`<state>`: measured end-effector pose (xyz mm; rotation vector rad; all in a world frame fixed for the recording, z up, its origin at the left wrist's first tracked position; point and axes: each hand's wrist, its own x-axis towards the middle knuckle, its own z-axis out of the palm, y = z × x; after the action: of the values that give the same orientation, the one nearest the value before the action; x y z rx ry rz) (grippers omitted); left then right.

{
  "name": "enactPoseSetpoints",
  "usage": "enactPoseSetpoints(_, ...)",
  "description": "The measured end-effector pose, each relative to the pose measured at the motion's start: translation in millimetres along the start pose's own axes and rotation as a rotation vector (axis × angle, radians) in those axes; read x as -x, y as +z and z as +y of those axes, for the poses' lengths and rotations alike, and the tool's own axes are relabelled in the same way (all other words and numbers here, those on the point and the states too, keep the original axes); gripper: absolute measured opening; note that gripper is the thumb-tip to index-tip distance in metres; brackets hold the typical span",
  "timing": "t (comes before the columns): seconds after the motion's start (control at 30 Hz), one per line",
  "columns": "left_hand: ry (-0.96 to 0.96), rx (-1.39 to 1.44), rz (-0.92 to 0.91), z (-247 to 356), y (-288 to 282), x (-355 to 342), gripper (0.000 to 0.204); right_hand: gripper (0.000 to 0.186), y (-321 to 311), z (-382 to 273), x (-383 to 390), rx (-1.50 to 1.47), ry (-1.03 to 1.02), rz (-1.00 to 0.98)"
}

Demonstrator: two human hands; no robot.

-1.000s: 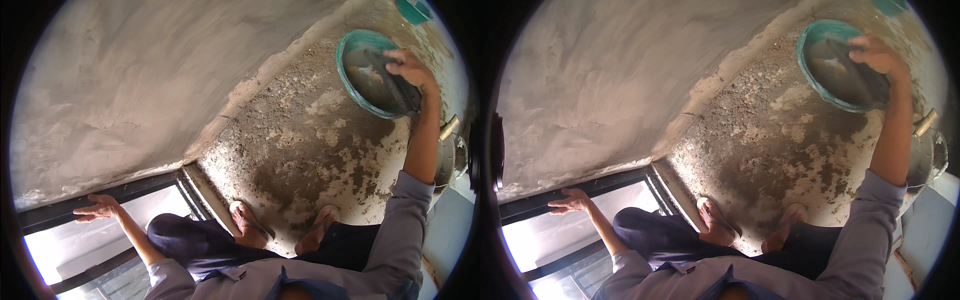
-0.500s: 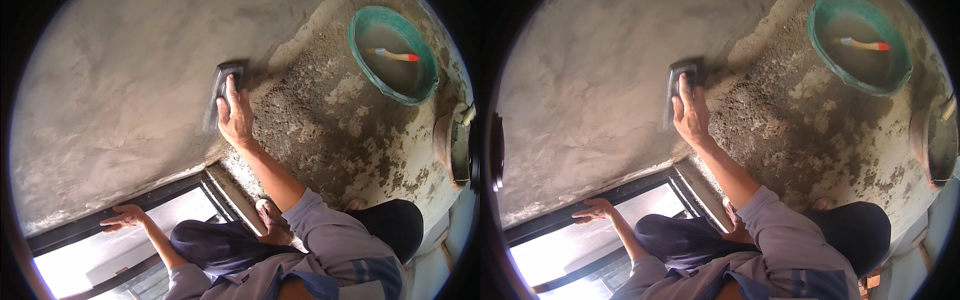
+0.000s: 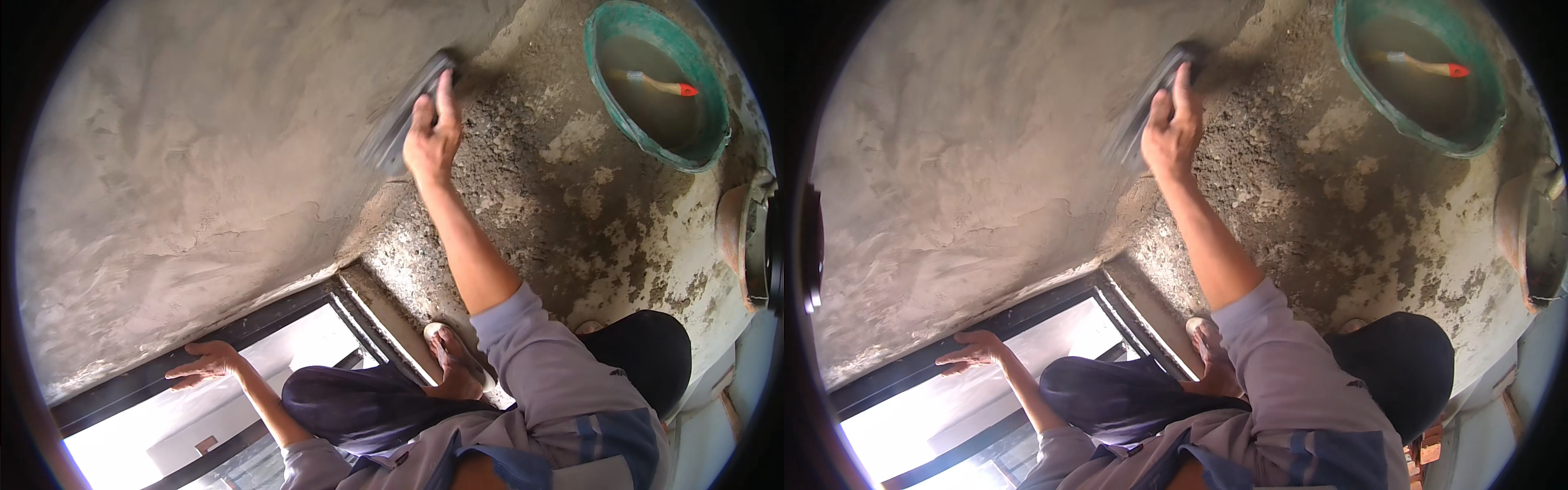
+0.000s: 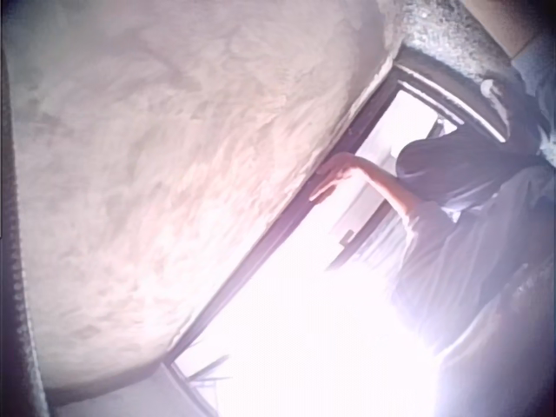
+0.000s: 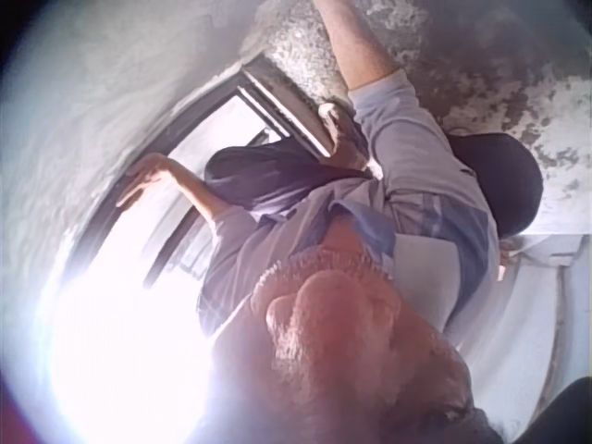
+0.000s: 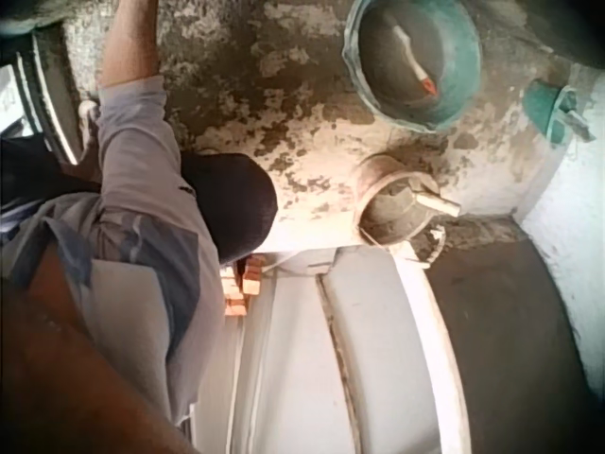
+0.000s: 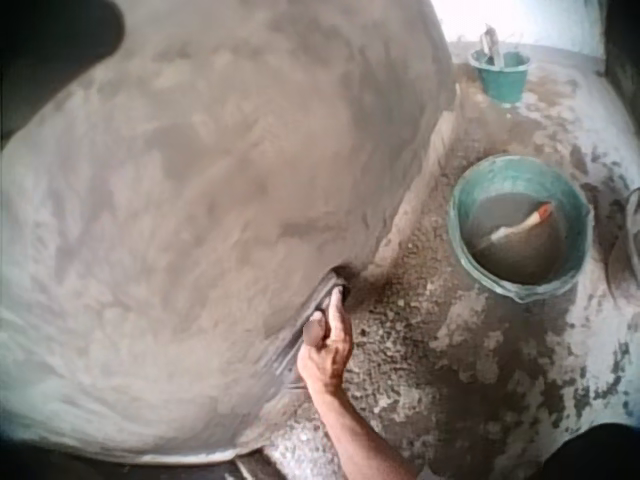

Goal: The person smooths a newly plastered wall surface using a rectangular grout float. They repeatedly dip the float into a bucket of water and then rub it across the concrete wall in circular and sweeping motions to even out the texture.

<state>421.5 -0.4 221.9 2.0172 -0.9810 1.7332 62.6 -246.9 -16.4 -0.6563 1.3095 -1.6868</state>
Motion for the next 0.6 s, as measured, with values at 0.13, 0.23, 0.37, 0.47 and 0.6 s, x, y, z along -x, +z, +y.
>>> enactPoseSetpoints(0.13, 0.008, 0.023, 0.004, 14, 0, -3, 0.085, 0.053, 18, 19, 55, 0.111, -0.423, -0.025)
enactPoseSetpoints(0.23, -0.002, 0.022, 0.011, 1, -3, 1, 0.085, 0.051, 4, 16, 3, 0.202, -0.27, 0.11)
enactPoseSetpoints(0.37, 0.003, 0.028, 0.005, 5, -1, 1, 0.084, 0.058, 24, 15, 39, 0.014, -0.328, 0.05)
enactPoseSetpoints(0.47, 0.01, 0.009, -0.006, 3, -2, -1, 0.084, 0.061, 37, -22, 74, 0.102, -0.62, -0.156)
enactPoseSetpoints(0.6, -0.023, 0.042, 0.007, 5, -6, 2, 0.082, 0.057, 13, -53, -33, 0.076, -0.338, 0.044)
